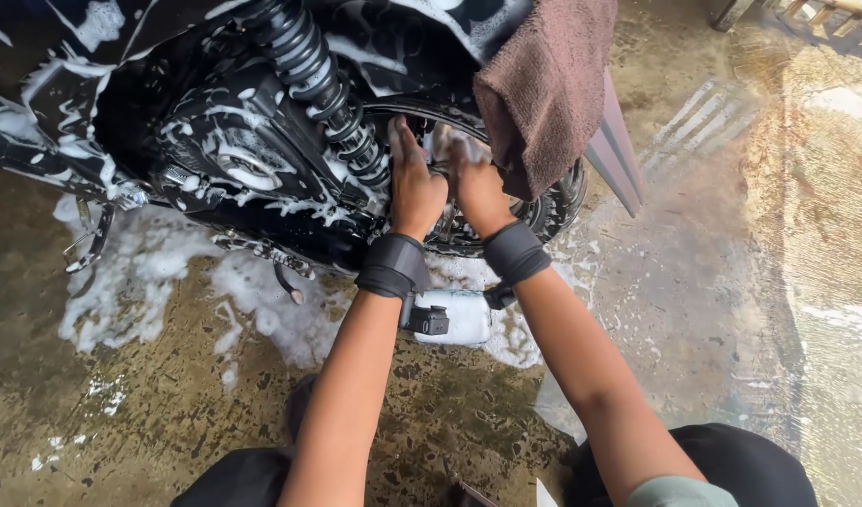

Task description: The person scrubs a black motorcycle with a soapy sponge, focusing on the rear wheel, engine, and lower body panels. The person repeatedly dips the sponge into a bucket of soapy water to maintain lather while cleaning the vehicle's components.

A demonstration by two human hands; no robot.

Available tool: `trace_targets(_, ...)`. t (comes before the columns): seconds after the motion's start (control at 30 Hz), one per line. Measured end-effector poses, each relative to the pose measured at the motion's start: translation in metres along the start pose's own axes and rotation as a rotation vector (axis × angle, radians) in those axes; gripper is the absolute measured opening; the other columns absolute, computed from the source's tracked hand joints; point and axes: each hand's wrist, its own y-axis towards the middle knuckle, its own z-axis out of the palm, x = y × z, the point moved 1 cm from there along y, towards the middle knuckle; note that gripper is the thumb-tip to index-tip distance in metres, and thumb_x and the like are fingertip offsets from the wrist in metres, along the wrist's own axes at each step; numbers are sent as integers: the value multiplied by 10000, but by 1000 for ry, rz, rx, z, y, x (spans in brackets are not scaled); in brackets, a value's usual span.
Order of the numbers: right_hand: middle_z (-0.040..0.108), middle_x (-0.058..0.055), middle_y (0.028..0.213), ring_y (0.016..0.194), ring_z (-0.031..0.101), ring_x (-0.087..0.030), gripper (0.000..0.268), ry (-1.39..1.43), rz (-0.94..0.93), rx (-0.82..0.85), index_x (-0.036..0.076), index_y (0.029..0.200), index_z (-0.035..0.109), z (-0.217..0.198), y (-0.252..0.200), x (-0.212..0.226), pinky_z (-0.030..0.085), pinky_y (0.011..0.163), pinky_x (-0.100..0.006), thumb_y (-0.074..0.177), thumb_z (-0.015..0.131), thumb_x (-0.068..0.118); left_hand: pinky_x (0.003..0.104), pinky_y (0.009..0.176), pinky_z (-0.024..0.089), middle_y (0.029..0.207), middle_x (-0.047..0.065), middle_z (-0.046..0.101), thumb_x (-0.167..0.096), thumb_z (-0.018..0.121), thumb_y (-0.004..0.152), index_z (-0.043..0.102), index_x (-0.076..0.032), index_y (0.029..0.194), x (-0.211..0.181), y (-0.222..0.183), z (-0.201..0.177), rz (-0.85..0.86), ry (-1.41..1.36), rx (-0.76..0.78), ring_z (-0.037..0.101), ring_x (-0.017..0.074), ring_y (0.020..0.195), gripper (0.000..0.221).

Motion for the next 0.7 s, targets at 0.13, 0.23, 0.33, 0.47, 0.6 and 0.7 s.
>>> trace_targets(0.13, 683, -274, 842, 749, 668, -472, 222, 147, 99, -83, 41, 1208, 638, 51, 30, -44, 538, 628, -544, 1020, 572, 138, 374, 1120, 480, 1663, 310, 158, 142, 472, 755, 160, 74, 1571, 11, -1, 2, 7, 1, 31, 402, 434, 1464, 877)
trace_targets(0.23, 697, -237, 874, 784, 698, -422, 161, 66, -99, -125, 43, 1003, 651, 55, 29, -55, 540, 714, -508, 1044, 580, 182, 419, 1221, 347, 1670, 297, 166, 142, 505, 761, 200, 60, 1596, 21, -5, 2, 82, 172, 40, 309, 464, 1517, 893)
trace_targets(0.33, 692, -267, 929, 857, 681, -437, 235, 167, -63, -199, 2, 1085, 655, 23, 7, -44, 528, 788, -501, 1042, 602, 227, 432, 1246, 282, 1650, 232, 300, 110, 545, 749, 303, 32, 1563, 28, -6, 4, 180, 325, 68, 326, 451, 1492, 852)
trace_targets(0.47, 698, -251, 1108, 1015, 673, -388, 331, 362, -116, -328, -16, 1267, 628, 6, -28, -39, 516, 901, -463, 1028, 598, 210, 422, 1215, 336, 1580, 177, 476, 101, 553, 724, 412, -39, 1548, 11, -5, -8, 307, 295, 159, 453, 368, 1417, 848)
trace_targets(0.6, 655, -303, 1292, 1144, 633, -435, 314, 335, -186, -407, -30, 1301, 594, 21, -46, -50, 496, 978, -483, 1038, 575, 142, 395, 1178, 417, 1488, 144, 604, 150, 506, 698, 530, -113, 1503, 4, -10, -11, 424, 100, 270, 538, 325, 1348, 847)
trace_targets(0.7, 703, -278, 1124, 988, 681, -462, 302, 300, -103, -325, -23, 1271, 614, 14, -55, -52, 543, 870, -501, 1017, 596, 139, 378, 1174, 447, 1317, 108, 661, 153, 514, 722, 595, -116, 1398, -2, -14, -8, 237, 105, 183, 560, 310, 1315, 732)
